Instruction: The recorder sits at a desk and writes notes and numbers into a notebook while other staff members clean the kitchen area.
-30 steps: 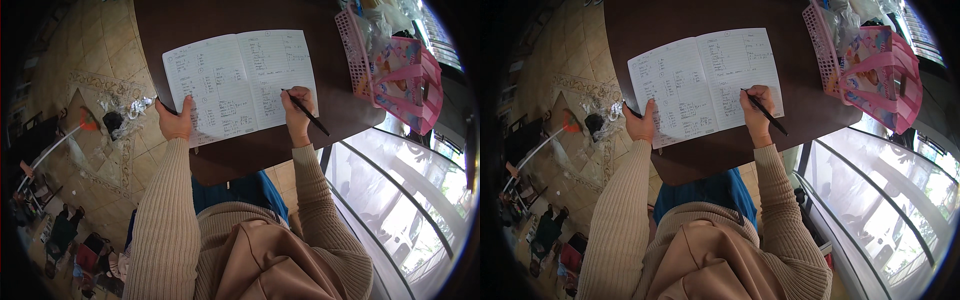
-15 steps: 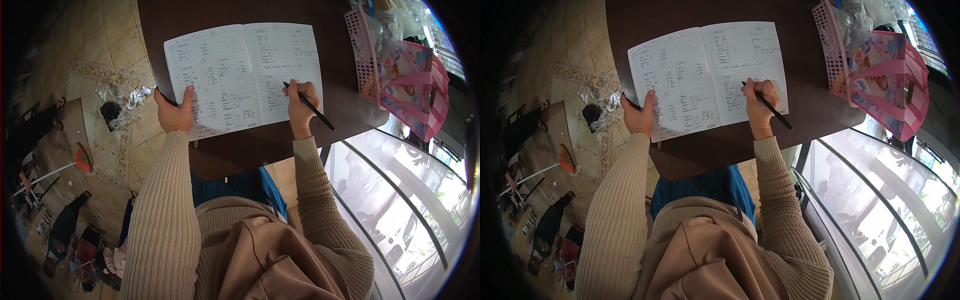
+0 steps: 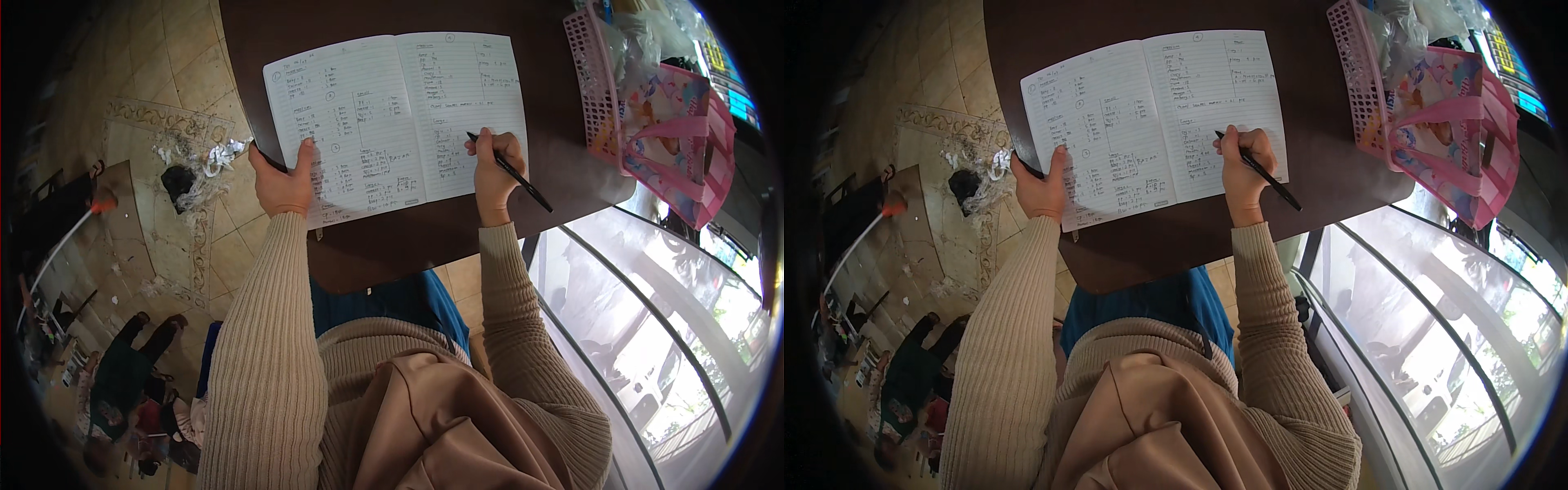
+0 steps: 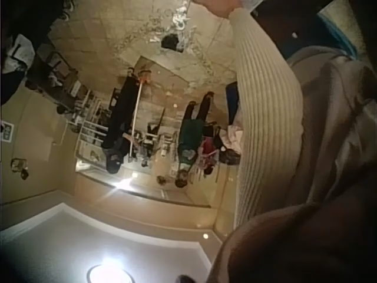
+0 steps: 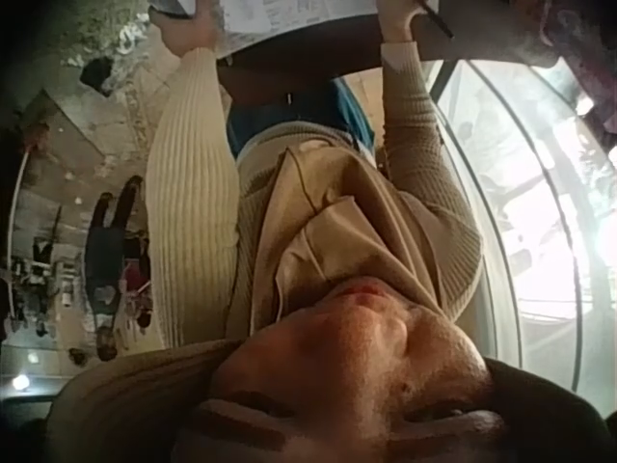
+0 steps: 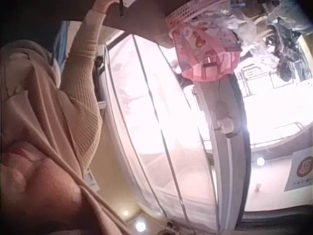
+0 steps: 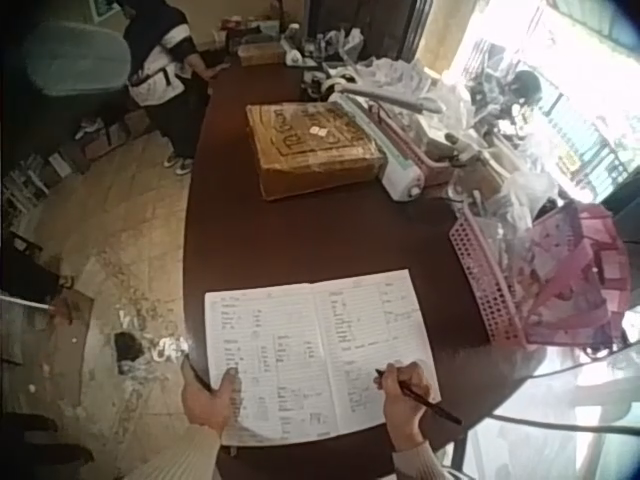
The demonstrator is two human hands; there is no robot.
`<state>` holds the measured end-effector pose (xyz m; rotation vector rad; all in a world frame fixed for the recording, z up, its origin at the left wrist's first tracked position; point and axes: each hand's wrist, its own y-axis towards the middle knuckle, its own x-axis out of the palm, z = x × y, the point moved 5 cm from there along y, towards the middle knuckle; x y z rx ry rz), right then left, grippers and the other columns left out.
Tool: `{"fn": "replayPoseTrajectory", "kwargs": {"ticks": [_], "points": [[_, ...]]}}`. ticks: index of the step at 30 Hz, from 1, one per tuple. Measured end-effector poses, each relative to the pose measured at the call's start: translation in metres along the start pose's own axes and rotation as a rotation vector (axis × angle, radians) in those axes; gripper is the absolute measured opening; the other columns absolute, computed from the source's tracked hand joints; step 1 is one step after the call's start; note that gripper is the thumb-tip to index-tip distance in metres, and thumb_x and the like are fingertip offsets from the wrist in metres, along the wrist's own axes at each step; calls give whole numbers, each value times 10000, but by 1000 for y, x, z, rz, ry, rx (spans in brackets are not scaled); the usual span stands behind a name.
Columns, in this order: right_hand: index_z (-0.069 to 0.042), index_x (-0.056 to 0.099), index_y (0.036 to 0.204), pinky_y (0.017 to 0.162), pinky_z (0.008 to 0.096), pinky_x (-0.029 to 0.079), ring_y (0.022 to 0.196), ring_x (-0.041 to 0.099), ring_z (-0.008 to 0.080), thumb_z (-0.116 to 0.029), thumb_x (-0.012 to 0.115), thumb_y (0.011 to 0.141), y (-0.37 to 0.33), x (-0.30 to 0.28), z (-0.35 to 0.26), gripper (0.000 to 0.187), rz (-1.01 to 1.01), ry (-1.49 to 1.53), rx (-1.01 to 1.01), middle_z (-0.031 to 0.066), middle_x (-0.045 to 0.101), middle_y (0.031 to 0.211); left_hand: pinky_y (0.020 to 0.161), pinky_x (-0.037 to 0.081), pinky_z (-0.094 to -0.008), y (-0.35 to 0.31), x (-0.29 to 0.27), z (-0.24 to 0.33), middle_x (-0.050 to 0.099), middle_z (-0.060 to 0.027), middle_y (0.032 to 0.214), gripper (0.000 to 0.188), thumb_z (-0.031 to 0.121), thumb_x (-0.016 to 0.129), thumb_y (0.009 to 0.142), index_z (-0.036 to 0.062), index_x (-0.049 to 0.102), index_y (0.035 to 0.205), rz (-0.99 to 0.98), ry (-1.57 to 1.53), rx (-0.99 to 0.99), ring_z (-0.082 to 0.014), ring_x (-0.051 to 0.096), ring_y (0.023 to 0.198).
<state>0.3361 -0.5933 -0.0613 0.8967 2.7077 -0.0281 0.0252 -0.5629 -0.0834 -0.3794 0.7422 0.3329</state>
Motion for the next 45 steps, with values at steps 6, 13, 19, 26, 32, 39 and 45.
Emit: {"fn": "replayPoseTrajectory", "kwargs": {"ticks": [6,13,19,26,32,39,45], "points": [[-51,409,624,477,216,484,509,598,118,16,617,787,0,4,-11,272,-5,59,-116,72,567,561,849,444,-385,4,1,-8,547,-214,1127,900,494,682,687,10,255,1314,2,16,-3,-341,557,1016],[-55,391,603,455,226,469,494,594,121,26,617,782,1,7,0,299,1,22,-157,52,529,522,853,442,-390,3,0,-2,545,-211,1133,910,503,685,678,19,254,1317,-2,74,-34,-344,553,1022],[-45,447,641,498,220,493,512,593,112,-4,573,825,-1,8,-1,227,-25,-49,-172,58,565,559,869,420,-334,2,-2,1,566,-197,1112,857,460,687,710,-17,288,1300,-11,76,-48,-301,556,1031],[-43,435,673,531,219,479,550,593,111,30,603,796,-4,7,1,220,-38,57,-75,67,574,617,869,419,-337,-1,-3,4,565,-203,1111,858,468,679,711,-24,294,1299,-2,80,-52,-307,554,1034],[-27,482,754,637,227,498,652,596,107,57,606,786,-1,-6,-1,153,-31,135,-84,74,603,713,845,445,-396,1,-3,0,557,-210,1114,905,520,676,678,19,265,1310,7,120,-59,-347,558,1014],[-35,486,685,577,225,488,566,583,109,40,611,787,2,-4,-2,178,0,161,2,57,584,629,874,416,-344,1,-4,5,568,-207,1104,875,493,667,708,-26,291,1304,10,138,-77,-317,554,1031],[-54,447,618,517,213,462,507,563,100,-5,598,809,5,1,0,247,9,-12,-58,59,566,568,840,445,-404,3,-1,-3,561,-212,1104,914,546,661,678,25,263,1314,5,118,-42,-356,559,1007]]}}
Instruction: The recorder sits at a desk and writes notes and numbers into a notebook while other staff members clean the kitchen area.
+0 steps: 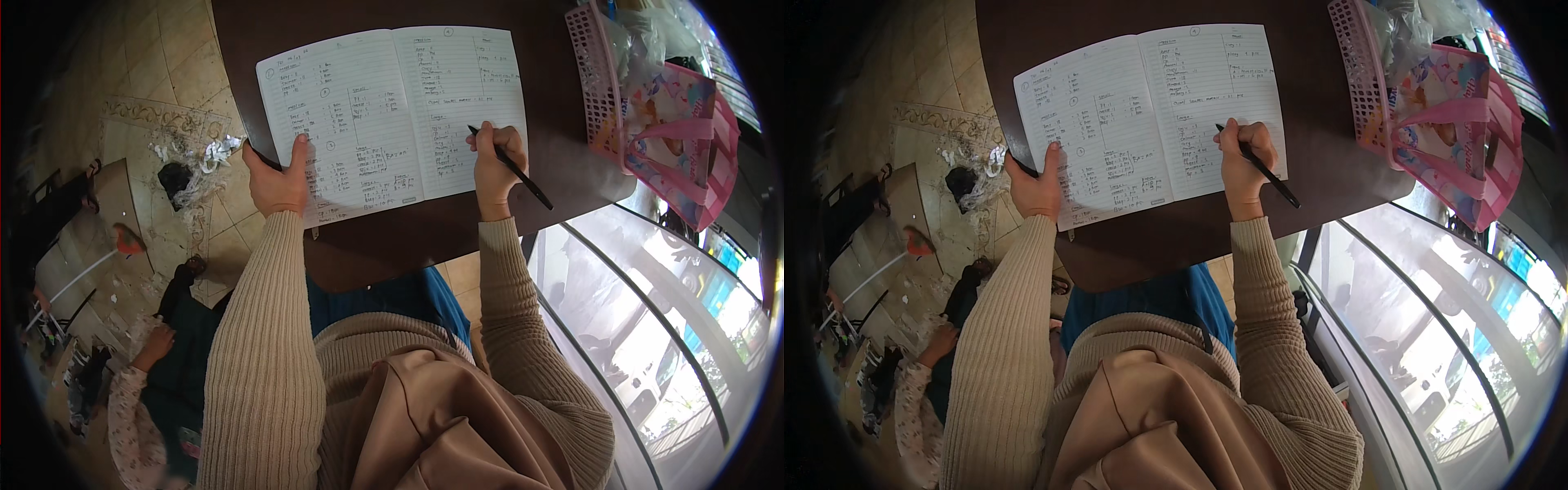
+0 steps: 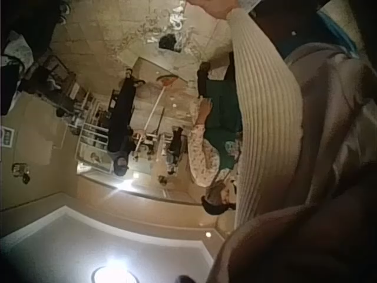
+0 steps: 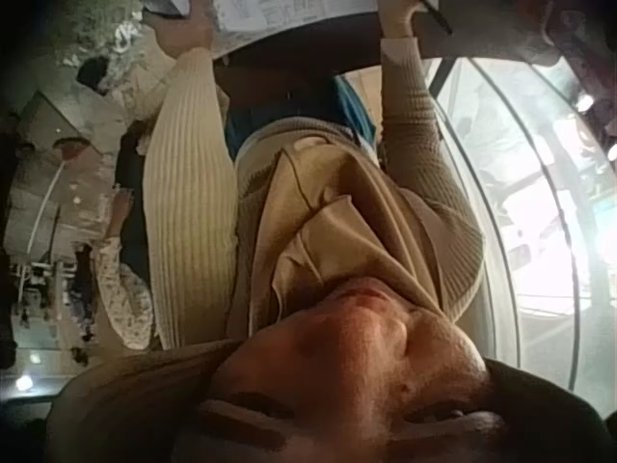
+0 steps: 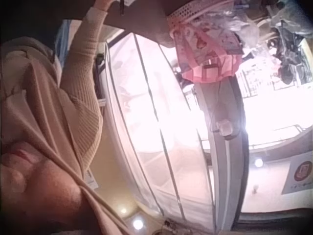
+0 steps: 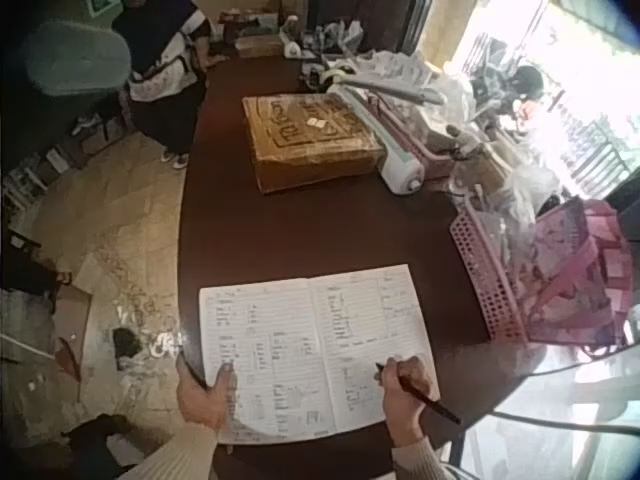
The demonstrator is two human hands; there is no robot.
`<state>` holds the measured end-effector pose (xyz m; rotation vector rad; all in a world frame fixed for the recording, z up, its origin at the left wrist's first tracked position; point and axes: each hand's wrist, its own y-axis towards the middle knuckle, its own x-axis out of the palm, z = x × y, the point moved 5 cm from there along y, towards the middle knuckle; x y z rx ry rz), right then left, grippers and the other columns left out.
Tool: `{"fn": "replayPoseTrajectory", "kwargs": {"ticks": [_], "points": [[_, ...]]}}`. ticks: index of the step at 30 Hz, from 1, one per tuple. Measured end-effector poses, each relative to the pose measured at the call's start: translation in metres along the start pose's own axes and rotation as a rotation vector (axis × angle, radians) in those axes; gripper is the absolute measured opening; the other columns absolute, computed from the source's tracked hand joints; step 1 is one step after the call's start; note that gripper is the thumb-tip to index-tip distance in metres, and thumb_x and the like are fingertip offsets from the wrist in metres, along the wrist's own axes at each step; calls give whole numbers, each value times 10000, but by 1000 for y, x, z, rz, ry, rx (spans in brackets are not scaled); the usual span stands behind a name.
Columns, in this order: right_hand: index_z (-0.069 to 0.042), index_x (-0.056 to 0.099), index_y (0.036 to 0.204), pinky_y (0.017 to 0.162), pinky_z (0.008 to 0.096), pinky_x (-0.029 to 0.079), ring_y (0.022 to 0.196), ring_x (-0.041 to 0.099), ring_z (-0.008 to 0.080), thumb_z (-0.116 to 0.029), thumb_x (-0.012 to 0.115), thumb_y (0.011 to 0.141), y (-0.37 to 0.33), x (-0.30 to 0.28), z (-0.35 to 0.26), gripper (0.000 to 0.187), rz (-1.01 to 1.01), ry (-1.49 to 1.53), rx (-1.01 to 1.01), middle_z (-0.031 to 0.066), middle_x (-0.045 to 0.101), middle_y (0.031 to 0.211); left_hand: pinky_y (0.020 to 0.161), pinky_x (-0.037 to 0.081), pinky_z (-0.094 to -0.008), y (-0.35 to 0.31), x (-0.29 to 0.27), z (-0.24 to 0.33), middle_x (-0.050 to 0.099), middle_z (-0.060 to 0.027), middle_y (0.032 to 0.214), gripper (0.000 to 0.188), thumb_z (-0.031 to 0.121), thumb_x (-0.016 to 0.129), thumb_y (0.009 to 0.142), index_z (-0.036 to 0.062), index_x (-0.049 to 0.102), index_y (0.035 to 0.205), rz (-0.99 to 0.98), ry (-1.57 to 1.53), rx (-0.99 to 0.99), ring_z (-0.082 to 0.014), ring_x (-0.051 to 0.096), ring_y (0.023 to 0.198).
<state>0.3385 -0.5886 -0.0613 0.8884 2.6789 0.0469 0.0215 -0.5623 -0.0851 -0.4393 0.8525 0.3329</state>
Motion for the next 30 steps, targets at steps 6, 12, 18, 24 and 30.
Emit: {"fn": "replayPoseTrajectory", "kwargs": {"ticks": [6,12,18,24,30], "points": [[-64,377,618,453,221,441,478,561,100,42,601,781,0,-1,7,297,11,-16,-72,43,519,507,840,446,-401,1,1,-2,562,-211,1102,909,541,661,680,27,261,1314,8,17,-4,-353,561,1003],[-66,417,643,505,201,453,509,567,85,-7,585,814,-1,0,8,247,-15,-57,-66,63,588,570,841,447,-397,0,-2,3,565,-205,1104,892,519,665,689,27,260,1312,4,10,-8,-346,564,1005],[-61,420,643,497,198,453,502,573,84,1,588,808,0,1,7,244,-10,-108,-116,71,593,564,843,448,-395,-1,-3,4,567,-195,1107,883,515,666,690,32,264,1310,-2,11,-24,-343,567,1003],[-54,375,582,458,239,453,504,595,135,50,618,755,-1,1,6,316,20,-142,-113,55,535,561,867,421,-354,-3,-5,9,570,-203,1105,865,497,668,702,1,299,1307,-9,6,-41,-322,550,1040],[-56,410,629,492,202,458,504,578,87,29,588,796,-1,1,8,259,-8,-176,-163,70,587,572,862,426,-362,-2,-5,5,572,-202,1100,867,516,663,698,4,306,1300,7,-12,-18,-328,558,1026]]}}
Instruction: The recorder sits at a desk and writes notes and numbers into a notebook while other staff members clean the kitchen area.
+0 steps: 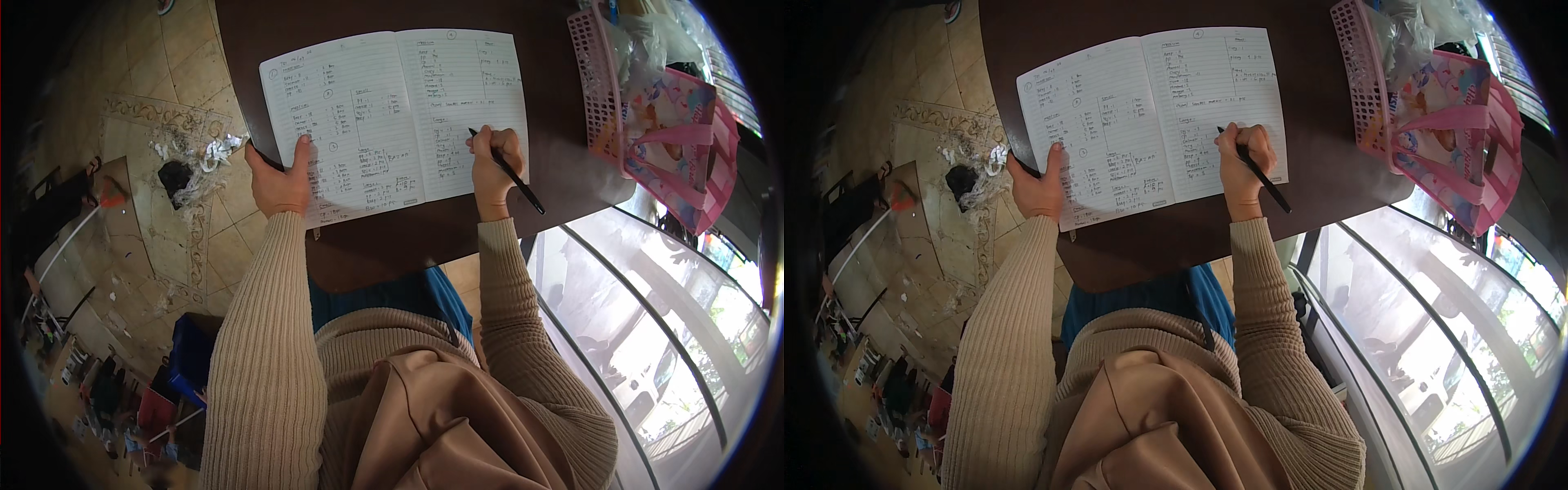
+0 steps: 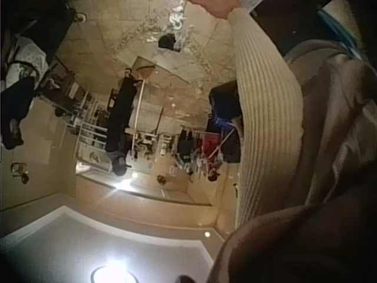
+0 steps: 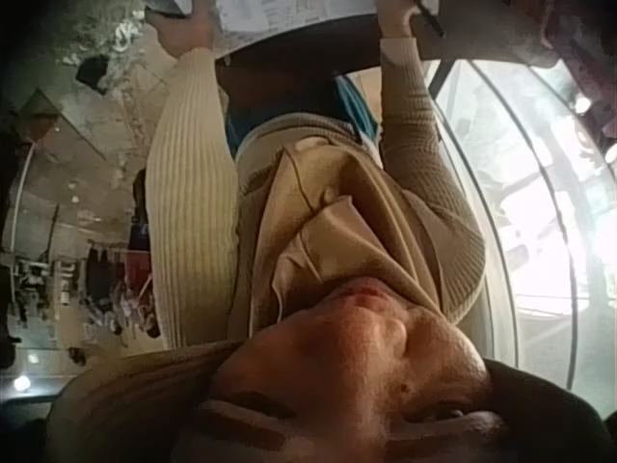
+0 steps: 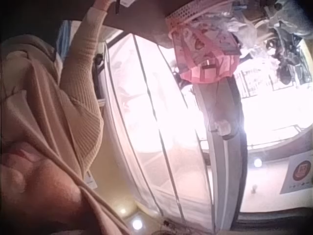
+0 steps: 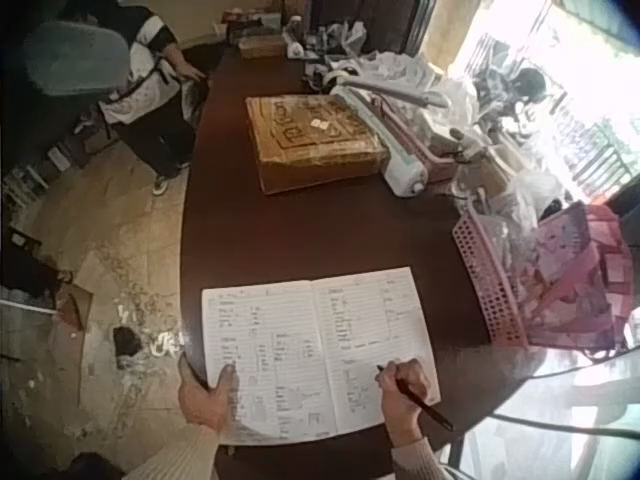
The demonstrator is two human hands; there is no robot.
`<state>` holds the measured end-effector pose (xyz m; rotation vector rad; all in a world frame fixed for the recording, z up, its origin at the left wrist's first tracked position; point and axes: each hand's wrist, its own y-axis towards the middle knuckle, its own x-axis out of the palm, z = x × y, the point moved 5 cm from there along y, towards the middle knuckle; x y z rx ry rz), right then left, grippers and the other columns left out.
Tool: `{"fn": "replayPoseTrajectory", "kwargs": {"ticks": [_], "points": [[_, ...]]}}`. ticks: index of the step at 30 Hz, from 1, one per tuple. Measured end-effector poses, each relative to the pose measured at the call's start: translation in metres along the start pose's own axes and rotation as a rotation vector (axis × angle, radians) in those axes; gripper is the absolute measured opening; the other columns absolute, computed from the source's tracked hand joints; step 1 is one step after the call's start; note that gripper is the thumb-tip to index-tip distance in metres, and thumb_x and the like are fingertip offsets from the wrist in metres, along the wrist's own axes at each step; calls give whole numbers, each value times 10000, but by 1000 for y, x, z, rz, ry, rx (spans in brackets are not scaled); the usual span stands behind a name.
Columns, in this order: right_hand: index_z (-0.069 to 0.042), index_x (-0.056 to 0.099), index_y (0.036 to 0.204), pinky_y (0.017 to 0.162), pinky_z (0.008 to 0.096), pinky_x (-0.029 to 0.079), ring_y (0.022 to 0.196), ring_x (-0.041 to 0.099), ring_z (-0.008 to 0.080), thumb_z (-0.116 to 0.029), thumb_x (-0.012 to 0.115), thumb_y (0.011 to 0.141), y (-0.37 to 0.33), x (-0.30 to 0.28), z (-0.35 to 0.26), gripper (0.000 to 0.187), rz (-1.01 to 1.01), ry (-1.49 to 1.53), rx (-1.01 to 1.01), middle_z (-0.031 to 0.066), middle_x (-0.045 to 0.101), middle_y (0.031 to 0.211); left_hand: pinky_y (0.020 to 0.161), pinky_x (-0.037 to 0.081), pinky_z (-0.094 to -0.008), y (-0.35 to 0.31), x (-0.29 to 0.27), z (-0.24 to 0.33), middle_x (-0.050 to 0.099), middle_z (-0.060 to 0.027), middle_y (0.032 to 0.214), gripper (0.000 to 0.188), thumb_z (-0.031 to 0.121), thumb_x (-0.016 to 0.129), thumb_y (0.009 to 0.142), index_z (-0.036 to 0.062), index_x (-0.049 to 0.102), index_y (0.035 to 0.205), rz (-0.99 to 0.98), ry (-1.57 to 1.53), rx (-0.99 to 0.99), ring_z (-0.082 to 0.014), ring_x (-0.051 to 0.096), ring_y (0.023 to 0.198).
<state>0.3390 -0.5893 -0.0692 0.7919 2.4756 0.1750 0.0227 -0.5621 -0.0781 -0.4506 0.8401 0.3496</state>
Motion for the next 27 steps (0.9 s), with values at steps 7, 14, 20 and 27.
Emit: {"fn": "replayPoseTrajectory", "kwargs": {"ticks": [7,14,20,27], "points": [[-49,419,641,494,206,461,507,580,92,30,589,796,0,0,1,244,-24,-94,-47,65,581,574,853,440,-393,1,1,0,547,-208,1132,893,517,670,685,19,269,1308,-26,37,-17,-345,550,1030],[-49,401,618,475,228,450,498,571,111,40,597,773,1,-1,1,266,-7,-44,-44,55,543,553,858,439,-396,1,1,1,547,-203,1132,902,526,665,685,24,256,1314,-33,50,-30,-347,549,1029],[-55,367,626,452,234,443,488,562,116,52,586,777,1,-4,-7,287,37,183,149,54,509,525,853,443,-396,2,1,-4,550,-197,1131,900,527,666,683,28,259,1311,-26,30,-18,-343,554,1024],[-57,360,633,467,234,464,507,575,116,80,577,777,-8,-5,1,294,27,162,63,35,497,557,869,419,-349,0,1,2,565,-206,1108,864,490,668,708,-11,293,1303,-32,-4,-20,-317,553,1035]]}}
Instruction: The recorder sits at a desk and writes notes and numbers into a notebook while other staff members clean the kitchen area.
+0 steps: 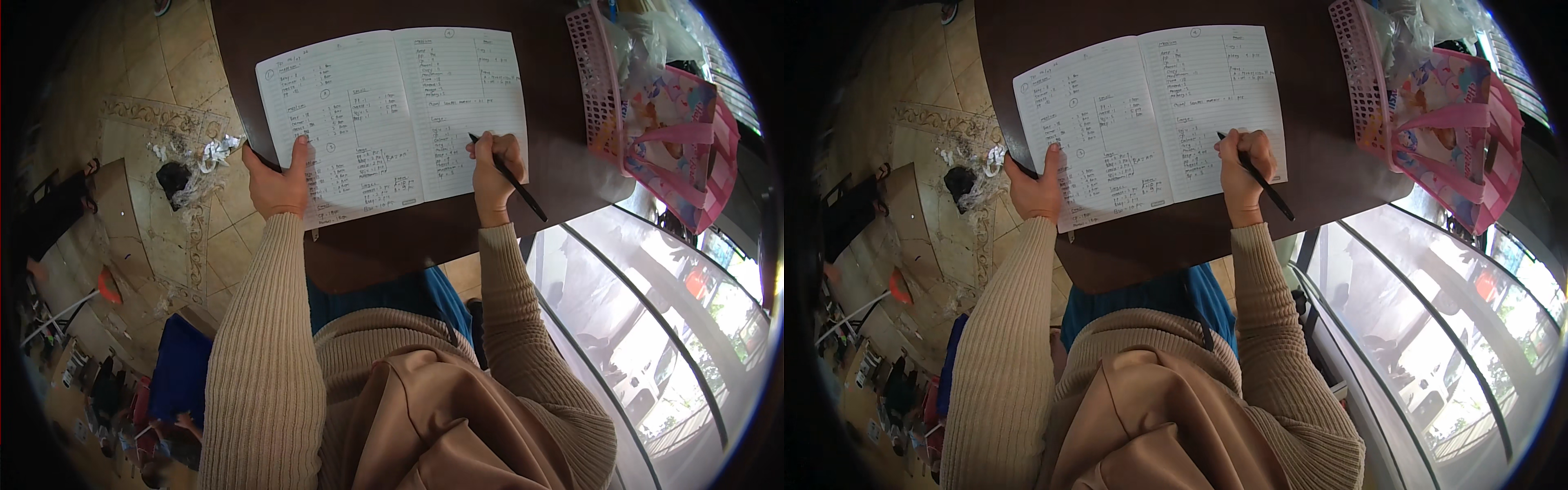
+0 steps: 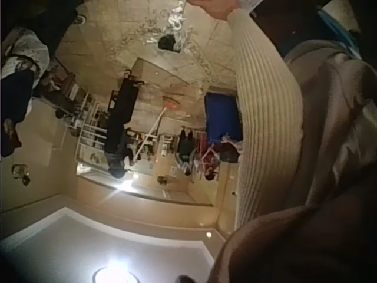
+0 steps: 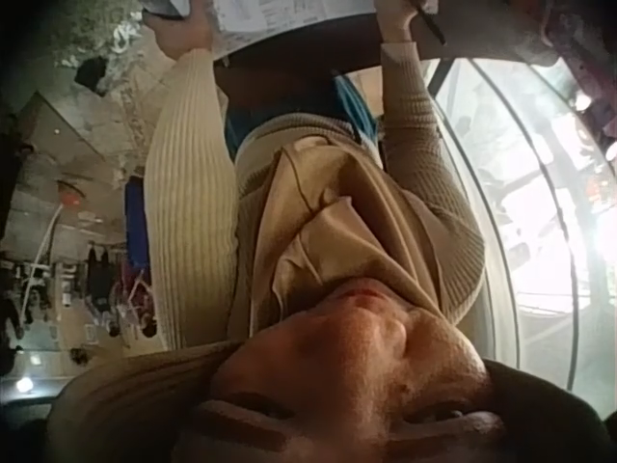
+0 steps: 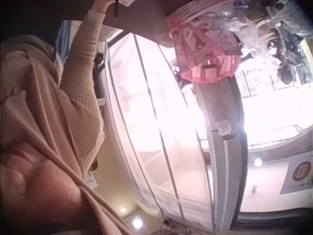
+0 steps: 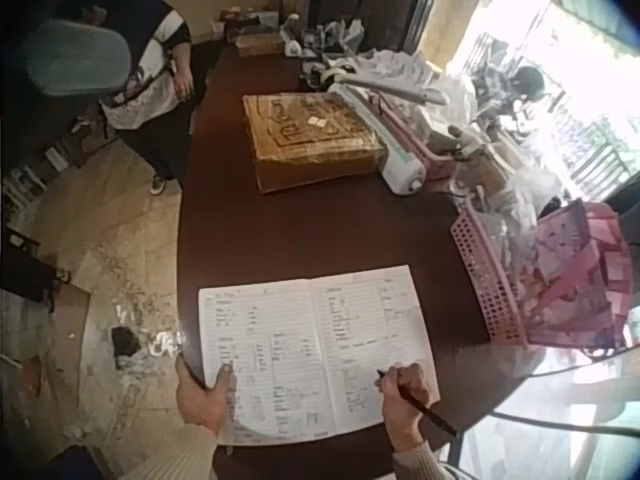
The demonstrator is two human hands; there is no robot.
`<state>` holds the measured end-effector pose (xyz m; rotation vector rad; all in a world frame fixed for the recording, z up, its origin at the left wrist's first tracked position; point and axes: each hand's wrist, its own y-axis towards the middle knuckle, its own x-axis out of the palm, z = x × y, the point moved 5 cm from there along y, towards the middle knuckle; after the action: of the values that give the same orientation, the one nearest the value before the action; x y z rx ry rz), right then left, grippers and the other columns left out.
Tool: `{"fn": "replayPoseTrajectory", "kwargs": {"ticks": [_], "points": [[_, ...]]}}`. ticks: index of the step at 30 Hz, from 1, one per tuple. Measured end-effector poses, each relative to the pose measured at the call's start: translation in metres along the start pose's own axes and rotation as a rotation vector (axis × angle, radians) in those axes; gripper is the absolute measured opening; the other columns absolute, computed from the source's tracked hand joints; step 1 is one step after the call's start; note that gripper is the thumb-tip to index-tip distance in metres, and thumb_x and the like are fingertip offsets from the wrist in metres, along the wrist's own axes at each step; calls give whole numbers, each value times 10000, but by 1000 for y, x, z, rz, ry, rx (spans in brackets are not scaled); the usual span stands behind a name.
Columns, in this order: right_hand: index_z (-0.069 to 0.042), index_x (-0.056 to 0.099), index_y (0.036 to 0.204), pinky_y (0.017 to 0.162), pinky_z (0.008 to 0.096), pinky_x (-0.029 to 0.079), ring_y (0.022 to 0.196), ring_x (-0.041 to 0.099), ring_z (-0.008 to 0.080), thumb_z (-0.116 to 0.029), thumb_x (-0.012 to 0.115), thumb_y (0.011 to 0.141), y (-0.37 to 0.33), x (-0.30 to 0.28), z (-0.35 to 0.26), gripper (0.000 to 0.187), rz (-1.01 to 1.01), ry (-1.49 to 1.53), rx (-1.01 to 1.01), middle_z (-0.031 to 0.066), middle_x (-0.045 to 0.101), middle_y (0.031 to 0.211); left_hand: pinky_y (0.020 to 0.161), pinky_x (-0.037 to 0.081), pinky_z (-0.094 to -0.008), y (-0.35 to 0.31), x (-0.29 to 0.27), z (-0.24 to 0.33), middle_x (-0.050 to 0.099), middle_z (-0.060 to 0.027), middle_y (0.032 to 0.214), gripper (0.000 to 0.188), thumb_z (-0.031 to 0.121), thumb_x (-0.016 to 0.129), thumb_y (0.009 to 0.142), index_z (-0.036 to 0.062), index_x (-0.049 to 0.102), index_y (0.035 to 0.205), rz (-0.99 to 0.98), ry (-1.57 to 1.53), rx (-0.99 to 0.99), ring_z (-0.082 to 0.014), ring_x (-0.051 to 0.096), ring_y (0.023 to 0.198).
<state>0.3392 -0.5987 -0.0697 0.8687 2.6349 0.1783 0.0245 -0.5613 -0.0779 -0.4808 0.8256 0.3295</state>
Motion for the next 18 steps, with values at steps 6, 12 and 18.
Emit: {"fn": "replayPoseTrajectory", "kwargs": {"ticks": [6,12,18], "points": [[-51,373,612,458,232,452,508,584,126,58,611,761,1,2,-3,301,-26,-110,-75,42,502,569,843,445,-395,1,0,-3,558,-203,1115,887,520,668,686,25,269,1305,9,6,18,-345,560,1012],[-50,381,597,455,229,443,509,584,129,36,628,749,1,1,-1,303,-10,-142,-48,53,521,568,844,444,-395,3,2,-6,560,-212,1105,891,532,664,682,17,277,1298,16,27,18,-351,559,1012],[-53,376,611,456,220,445,504,587,124,60,600,766,1,1,-9,294,15,-21,54,43,517,561,846,444,-389,2,0,-4,563,-210,1102,902,540,662,681,4,279,1296,13,29,6,-347,561,1010]]}}
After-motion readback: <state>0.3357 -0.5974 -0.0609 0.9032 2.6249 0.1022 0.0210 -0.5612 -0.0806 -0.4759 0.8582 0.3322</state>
